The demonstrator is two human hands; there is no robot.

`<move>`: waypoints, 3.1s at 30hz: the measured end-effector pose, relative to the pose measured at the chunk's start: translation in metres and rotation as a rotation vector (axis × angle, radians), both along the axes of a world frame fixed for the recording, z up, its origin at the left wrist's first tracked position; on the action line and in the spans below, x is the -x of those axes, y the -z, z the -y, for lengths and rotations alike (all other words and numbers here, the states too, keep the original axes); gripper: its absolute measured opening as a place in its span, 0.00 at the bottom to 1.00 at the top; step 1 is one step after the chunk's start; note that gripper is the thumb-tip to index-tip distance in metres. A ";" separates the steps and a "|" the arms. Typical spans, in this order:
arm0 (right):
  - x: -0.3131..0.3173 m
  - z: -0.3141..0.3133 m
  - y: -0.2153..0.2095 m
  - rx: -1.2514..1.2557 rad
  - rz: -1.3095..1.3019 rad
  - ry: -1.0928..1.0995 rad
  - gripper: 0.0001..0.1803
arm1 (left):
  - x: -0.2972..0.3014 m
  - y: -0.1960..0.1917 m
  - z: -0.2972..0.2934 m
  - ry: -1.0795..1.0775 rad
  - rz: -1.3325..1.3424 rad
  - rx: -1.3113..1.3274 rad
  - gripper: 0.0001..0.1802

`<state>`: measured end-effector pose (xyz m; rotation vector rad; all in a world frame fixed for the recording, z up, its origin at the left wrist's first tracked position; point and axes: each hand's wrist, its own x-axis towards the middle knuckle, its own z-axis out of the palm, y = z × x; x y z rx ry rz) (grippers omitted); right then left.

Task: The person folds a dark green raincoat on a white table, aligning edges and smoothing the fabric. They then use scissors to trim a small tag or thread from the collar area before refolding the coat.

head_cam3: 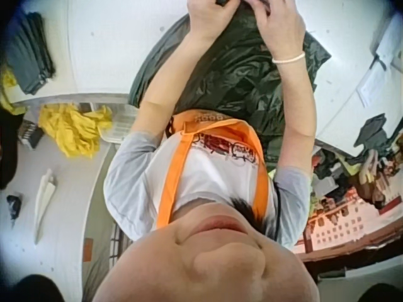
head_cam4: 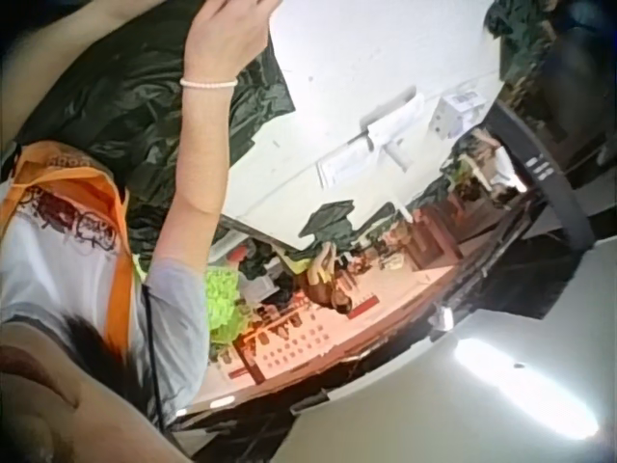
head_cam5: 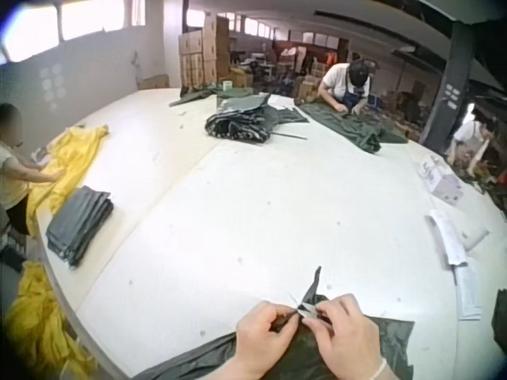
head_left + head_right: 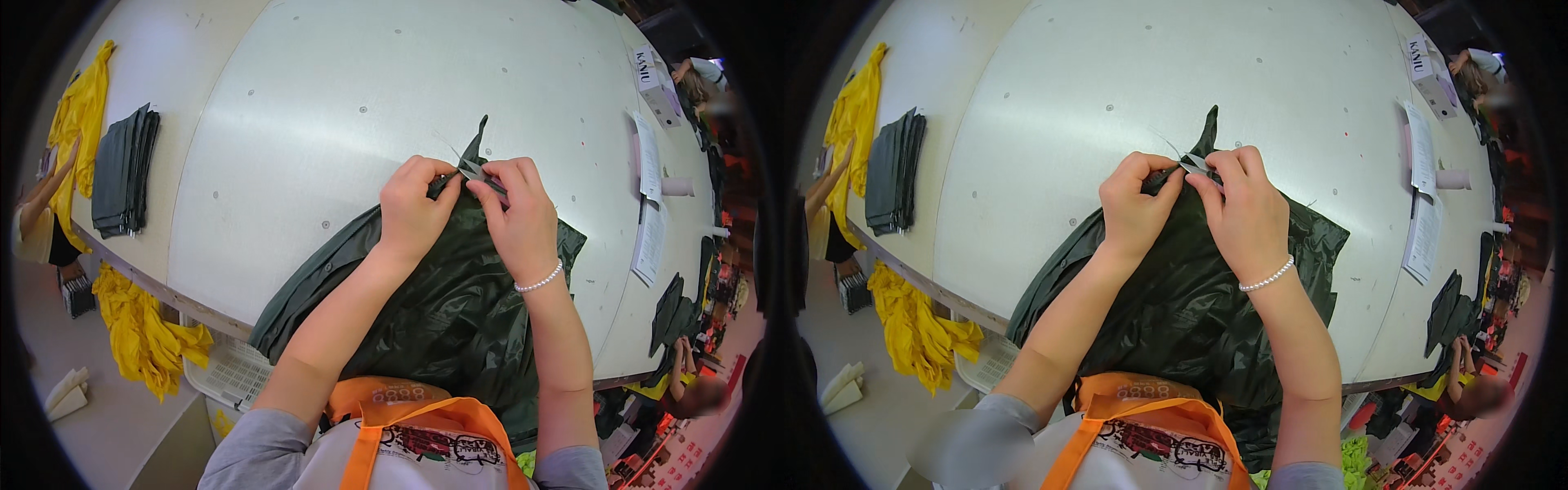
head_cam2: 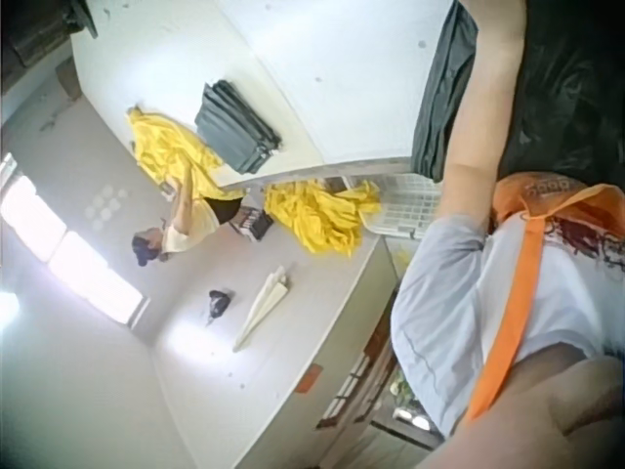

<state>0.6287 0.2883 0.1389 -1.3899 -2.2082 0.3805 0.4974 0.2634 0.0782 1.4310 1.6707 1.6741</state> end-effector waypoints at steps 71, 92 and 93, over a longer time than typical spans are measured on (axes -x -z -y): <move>-0.010 -0.027 -0.027 0.474 -0.200 -0.016 0.13 | 0.001 0.007 0.005 0.042 -0.326 -0.329 0.13; -0.001 -0.002 -0.043 -0.132 0.481 -0.258 0.09 | 0.001 0.007 0.007 0.030 -0.396 -0.326 0.13; -0.001 -0.003 -0.044 -0.101 0.471 -0.239 0.09 | 0.001 0.007 0.007 0.031 -0.398 -0.325 0.13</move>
